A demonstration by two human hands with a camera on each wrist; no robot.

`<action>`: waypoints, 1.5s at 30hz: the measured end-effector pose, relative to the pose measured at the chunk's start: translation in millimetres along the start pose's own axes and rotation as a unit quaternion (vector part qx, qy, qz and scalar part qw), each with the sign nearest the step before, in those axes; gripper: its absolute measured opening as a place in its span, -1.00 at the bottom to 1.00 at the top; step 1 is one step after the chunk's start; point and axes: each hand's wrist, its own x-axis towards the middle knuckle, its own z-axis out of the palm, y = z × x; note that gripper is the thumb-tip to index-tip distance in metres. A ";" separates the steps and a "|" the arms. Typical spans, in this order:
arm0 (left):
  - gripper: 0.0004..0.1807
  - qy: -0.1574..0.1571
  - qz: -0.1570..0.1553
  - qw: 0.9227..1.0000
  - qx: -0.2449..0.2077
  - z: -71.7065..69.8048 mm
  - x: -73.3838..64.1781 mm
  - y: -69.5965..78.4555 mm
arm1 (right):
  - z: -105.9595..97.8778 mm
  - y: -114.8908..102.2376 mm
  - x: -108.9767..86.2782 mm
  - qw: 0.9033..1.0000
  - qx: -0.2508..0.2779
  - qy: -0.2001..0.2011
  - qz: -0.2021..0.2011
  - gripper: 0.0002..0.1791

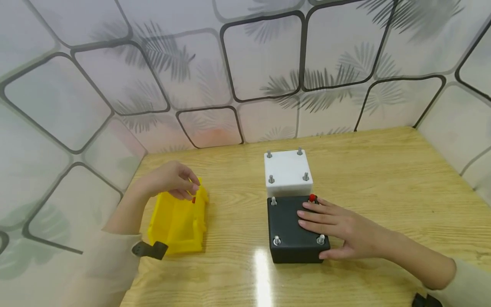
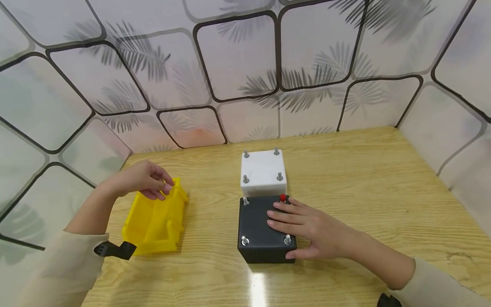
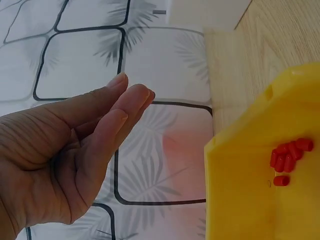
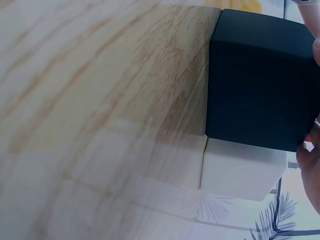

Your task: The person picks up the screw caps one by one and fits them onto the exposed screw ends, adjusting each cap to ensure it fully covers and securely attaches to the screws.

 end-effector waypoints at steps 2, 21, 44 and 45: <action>-0.70 0.004 -0.006 1.000 -0.009 -1.5 1.0 -5.9 | -0.2 -0.1 0.3 1.000 0.001 0.001 -0.001 -0.23; -0.81 0.041 -0.066 0.997 0.026 8.7 30.1 -46.7 | 0.5 1.1 0.7 1.000 0.000 0.006 -0.006 -0.23; -0.71 0.068 -0.060 0.984 0.156 31.5 52.0 -67.1 | 0.3 1.0 1.4 1.000 -0.008 0.006 -0.009 -0.23; -0.70 0.070 -0.052 0.982 0.167 33.0 53.0 -67.8 | 0.5 0.8 1.3 1.000 -0.008 0.006 -0.008 -0.24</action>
